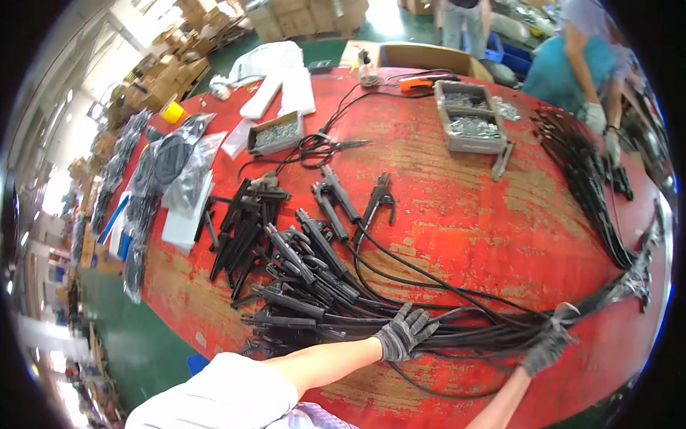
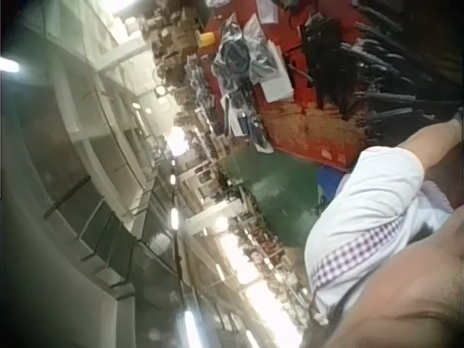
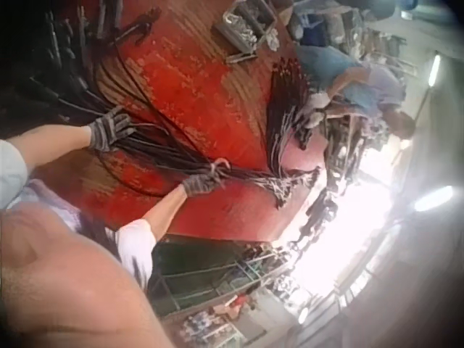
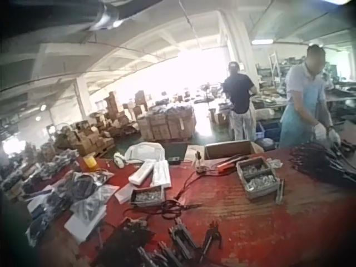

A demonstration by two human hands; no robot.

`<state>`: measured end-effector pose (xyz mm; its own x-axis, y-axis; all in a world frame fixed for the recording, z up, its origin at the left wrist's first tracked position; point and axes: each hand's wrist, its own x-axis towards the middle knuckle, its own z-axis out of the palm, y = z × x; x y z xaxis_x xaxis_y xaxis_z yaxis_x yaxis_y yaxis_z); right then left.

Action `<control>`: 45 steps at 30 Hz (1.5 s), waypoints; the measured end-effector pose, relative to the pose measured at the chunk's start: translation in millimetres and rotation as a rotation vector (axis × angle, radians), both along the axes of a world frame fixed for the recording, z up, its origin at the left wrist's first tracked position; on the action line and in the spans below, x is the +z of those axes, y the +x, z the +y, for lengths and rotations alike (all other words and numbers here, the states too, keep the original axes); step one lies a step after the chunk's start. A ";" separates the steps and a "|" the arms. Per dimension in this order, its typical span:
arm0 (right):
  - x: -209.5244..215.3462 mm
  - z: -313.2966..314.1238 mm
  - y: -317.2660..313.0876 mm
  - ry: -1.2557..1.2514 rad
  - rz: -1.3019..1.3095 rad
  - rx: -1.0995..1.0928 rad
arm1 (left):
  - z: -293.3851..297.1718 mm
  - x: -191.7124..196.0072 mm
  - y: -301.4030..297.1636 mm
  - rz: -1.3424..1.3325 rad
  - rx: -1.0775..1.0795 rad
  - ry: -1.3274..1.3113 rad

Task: The person coils black cables and places them into clear plastic bags on a red workbench. They repeatedly pick up a cable, coil it into a loop, and insert it into a bag, then set the bag aside. The process is repeated for multiple cables throughout the video.

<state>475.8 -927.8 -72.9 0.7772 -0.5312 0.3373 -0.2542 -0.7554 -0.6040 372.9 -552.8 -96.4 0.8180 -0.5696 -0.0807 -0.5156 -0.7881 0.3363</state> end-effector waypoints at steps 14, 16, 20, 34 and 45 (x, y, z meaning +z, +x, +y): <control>113.2 323.3 -162.5 0.623 0.384 1.111 | 133.7 63.0 -103.6 1.363 0.487 -1.692; 116.9 359.0 -181.8 0.840 0.586 1.078 | 164.0 92.1 -125.1 1.286 0.594 -1.463; 141.1 417.0 -214.2 0.991 0.779 1.013 | 250.4 126.3 -173.4 0.786 0.648 -0.940; 119.6 563.9 -314.6 1.343 1.411 0.723 | 629.0 61.0 6.6 1.155 0.987 -1.858; 132.4 717.5 -288.5 1.088 1.378 0.940 | 675.2 102.9 -51.5 0.075 0.546 -0.605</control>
<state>187.3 -210.3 59.4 0.2906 0.5943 -0.7499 -0.6807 -0.4224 -0.5985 321.4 122.3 6.5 0.9973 -0.0553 0.0479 -0.0714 -0.5930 0.8021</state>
